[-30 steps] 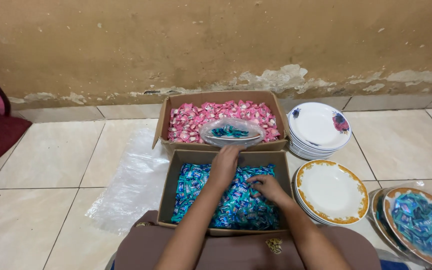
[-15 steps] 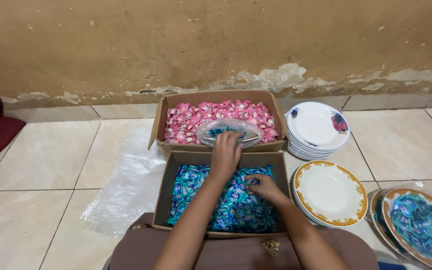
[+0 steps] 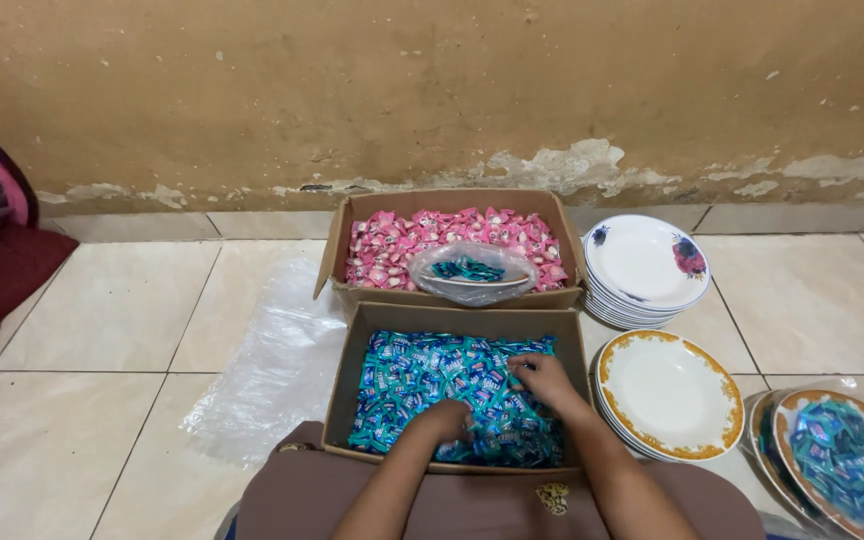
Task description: Packing small blue packets and plates into plastic bags while sitting on the floor
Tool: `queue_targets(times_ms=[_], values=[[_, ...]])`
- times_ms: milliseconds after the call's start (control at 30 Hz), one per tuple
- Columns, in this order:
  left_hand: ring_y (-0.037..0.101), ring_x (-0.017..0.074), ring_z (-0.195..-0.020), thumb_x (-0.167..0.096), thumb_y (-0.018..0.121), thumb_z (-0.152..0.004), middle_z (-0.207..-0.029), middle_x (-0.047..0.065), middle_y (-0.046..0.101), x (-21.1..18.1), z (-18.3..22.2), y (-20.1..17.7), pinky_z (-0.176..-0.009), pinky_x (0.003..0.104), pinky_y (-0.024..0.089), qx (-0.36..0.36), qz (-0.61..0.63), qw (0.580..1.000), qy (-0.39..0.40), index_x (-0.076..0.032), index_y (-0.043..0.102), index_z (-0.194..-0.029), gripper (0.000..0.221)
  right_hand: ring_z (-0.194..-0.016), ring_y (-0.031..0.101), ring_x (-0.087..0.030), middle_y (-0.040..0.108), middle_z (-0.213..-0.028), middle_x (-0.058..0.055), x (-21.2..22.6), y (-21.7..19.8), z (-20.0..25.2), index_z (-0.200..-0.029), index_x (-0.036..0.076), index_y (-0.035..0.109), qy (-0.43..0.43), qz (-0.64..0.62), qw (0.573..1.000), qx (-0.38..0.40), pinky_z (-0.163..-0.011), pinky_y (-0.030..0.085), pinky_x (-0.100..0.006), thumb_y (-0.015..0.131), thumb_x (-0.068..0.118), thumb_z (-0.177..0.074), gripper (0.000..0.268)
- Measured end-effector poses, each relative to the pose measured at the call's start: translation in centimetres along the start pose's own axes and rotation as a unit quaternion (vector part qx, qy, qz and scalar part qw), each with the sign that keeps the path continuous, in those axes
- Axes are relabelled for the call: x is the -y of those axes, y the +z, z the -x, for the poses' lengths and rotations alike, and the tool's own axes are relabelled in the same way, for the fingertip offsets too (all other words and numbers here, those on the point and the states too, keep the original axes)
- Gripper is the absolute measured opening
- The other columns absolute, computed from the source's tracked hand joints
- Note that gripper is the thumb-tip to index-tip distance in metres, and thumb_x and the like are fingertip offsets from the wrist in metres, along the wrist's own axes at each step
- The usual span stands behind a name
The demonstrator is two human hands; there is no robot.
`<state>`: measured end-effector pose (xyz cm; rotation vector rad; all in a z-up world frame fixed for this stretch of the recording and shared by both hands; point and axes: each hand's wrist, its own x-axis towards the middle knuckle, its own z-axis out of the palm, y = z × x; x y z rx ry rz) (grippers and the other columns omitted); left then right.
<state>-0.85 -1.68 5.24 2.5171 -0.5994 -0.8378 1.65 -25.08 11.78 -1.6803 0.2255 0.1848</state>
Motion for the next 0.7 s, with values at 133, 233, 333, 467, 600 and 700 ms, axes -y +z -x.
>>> queue_targets(times_ms=[133, 233, 333, 467, 600, 700], values=[[0.066, 0.0426, -0.118, -0.023, 0.080, -0.086, -0.115, 0.023, 0.073, -0.3, 2.3, -2.7, -0.101, 0.052, 0.054, -0.086, 0.152, 0.984, -0.031, -0.009, 0.074, -0.117, 0.035, -0.097, 0.072, -0.040, 0.066, -0.118, -0.035, 0.3, 0.0, 0.6, -0.114, -0.004, 0.078, -0.011, 0.023, 1.000, 0.005, -0.075, 0.067, -0.045, 0.063, -0.005, -0.088, 0.030], [0.077, 0.0255, -0.074, -0.014, 0.076, -0.091, -0.093, 0.018, 0.073, 2.7, -0.1, -2.4, -0.063, 0.033, 0.067, -0.235, 0.463, 0.850, -0.087, -0.011, 0.069, -0.124, 0.034, -0.095, 0.071, -0.039, 0.065, -0.116, -0.034, 0.7, -0.1, 1.2, -0.116, -0.002, 0.078, -0.016, 0.023, 1.000, -0.002, -0.075, 0.066, -0.047, 0.059, -0.009, -0.089, 0.035], [0.077, 0.0354, -0.089, -0.007, 0.070, -0.094, -0.108, 0.024, 0.070, 3.6, 0.6, -3.4, -0.074, 0.045, 0.069, -0.305, 0.566, 0.762, -0.078, -0.004, 0.061, -0.136, 0.043, -0.091, 0.072, -0.034, 0.065, -0.118, -0.030, 1.3, -0.4, 1.7, -0.124, 0.005, 0.076, -0.018, 0.037, 0.999, 0.006, -0.069, 0.068, -0.041, 0.064, -0.008, -0.087, 0.041], [0.073, 0.0291, -0.096, -0.007, 0.065, -0.097, -0.114, 0.018, 0.065, 2.5, 1.5, -3.7, -0.084, 0.043, 0.067, -0.291, 0.627, 0.722, -0.030, -0.001, 0.047, -0.146, 0.053, -0.084, 0.068, -0.027, 0.060, -0.105, -0.021, -0.2, -0.5, 0.7, -0.132, 0.005, 0.070, -0.018, 0.024, 0.999, 0.025, -0.066, 0.070, -0.038, 0.066, -0.011, -0.082, 0.052], [0.075, 0.0324, -0.092, -0.008, 0.068, -0.096, -0.115, 0.020, 0.066, 3.2, 0.4, -3.4, -0.079, 0.045, 0.068, -0.291, 0.647, 0.704, -0.024, 0.001, 0.049, -0.144, 0.052, -0.086, 0.065, -0.021, 0.060, -0.107, -0.022, 0.5, -0.1, 0.7, -0.134, -0.002, 0.065, -0.031, -0.053, 0.998, 0.033, -0.074, 0.068, -0.038, 0.069, -0.009, -0.081, 0.053], [0.075, 0.0287, -0.088, -0.008, 0.067, -0.096, -0.112, 0.018, 0.067, 3.7, -0.5, -2.8, -0.079, 0.044, 0.069, -0.298, 0.640, 0.708, -0.020, 0.003, 0.050, -0.143, 0.051, -0.088, 0.068, -0.019, 0.076, -0.099, -0.005, 3.3, -0.2, 0.4, -0.118, 0.027, 0.081, -0.157, 0.156, 0.971, -0.086, -0.080, 0.057, -0.037, 0.079, 0.020, -0.080, 0.039]])
